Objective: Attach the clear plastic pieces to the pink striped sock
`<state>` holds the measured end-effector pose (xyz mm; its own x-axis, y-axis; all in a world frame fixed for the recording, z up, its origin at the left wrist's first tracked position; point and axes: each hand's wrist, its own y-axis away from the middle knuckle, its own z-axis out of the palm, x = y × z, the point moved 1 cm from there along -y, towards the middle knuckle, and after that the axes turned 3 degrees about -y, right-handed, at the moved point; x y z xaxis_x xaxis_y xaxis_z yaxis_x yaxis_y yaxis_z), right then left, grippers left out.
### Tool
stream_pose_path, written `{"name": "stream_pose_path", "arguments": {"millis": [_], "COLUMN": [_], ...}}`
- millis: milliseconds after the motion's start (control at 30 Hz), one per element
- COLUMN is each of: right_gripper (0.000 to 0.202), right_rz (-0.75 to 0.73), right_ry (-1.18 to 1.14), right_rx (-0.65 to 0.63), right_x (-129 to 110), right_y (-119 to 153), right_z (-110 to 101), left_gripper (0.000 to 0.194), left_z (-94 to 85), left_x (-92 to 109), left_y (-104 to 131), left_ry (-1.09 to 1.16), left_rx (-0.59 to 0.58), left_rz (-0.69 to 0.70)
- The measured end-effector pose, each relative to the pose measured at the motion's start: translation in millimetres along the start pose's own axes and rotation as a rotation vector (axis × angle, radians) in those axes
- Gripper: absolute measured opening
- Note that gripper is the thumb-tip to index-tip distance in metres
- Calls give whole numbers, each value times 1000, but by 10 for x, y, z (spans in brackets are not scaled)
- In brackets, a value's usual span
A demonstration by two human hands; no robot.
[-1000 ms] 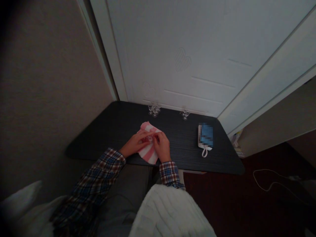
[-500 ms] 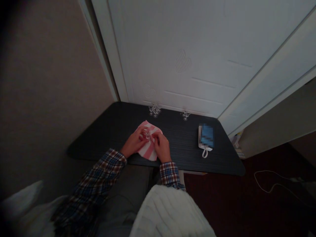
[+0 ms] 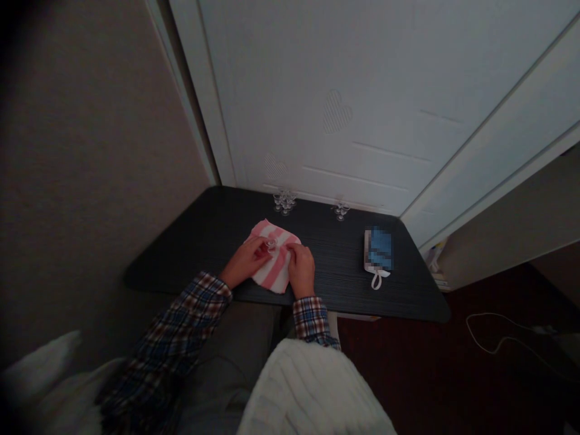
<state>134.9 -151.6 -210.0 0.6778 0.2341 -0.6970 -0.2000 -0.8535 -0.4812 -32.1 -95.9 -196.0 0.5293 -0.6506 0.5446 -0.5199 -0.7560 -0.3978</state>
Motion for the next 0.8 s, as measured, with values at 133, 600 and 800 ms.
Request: {"name": "stream_pose_path", "arguments": {"millis": [133,600,800], "right_gripper": [22,22,21], "right_rz": [40,48,-57], "right_ry": [19,123,60], "right_rx": [66,66,-44], "right_x": [58,5,-137], "right_y": [12,9,2], "right_z": [-5,-12,-27], "left_gripper": [28,30,29], "left_z": [-5,5,17], "left_x": [15,14,2], "left_y": [-1,7,16], "left_ry": [18,67,95], "left_rx": [-37,-62,-28], "left_rz": [29,91,79]}}
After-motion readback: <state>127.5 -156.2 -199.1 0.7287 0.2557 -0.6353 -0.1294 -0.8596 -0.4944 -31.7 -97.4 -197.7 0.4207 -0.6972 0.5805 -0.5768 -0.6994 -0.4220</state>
